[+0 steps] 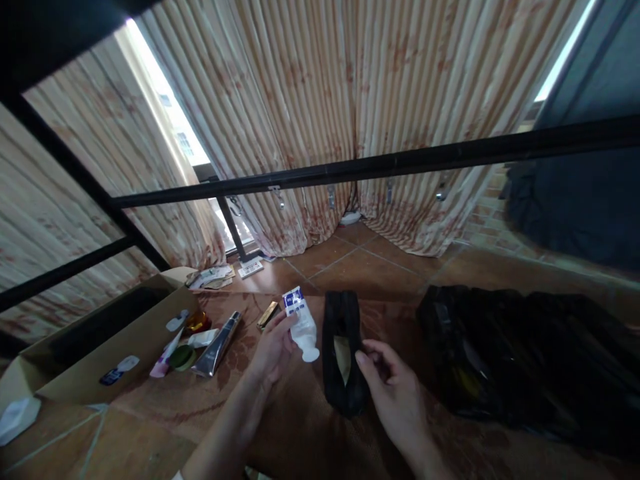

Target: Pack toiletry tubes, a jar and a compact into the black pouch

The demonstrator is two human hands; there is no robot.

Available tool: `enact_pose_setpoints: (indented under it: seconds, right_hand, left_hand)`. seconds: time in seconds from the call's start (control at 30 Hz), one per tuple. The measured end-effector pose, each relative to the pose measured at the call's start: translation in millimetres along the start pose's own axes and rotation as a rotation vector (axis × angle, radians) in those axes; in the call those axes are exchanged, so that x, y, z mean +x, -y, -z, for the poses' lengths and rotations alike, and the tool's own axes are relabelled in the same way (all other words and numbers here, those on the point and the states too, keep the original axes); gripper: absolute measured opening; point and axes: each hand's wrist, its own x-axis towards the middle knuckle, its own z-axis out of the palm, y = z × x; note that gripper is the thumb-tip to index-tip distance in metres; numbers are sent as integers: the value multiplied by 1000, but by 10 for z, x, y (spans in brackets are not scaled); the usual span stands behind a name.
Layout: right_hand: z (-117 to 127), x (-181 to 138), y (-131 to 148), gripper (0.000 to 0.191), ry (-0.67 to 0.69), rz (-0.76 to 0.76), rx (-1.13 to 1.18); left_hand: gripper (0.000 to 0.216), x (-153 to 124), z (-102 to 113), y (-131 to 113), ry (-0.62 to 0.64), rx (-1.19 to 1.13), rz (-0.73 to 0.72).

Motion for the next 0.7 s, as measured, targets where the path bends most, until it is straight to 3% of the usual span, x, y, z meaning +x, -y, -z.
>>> enact_pose_setpoints:
  seconds: [0.2, 0.4, 0.53, 0.7]
  right_hand:
    - [3, -1, 5, 45, 14, -38, 11]
    - [1, 0, 6, 47, 3, -51, 36]
    - [5, 9, 11, 47, 10, -51, 60]
    - [14, 19, 12, 46, -5, -54, 35]
  left_hand:
    - [32, -37, -88, 44, 122, 56, -123]
    - [28, -133, -232, 121, 212, 386, -341]
    - [24, -175, -270, 166, 246, 490, -368]
    - [25, -130, -232, 193, 184, 501, -337]
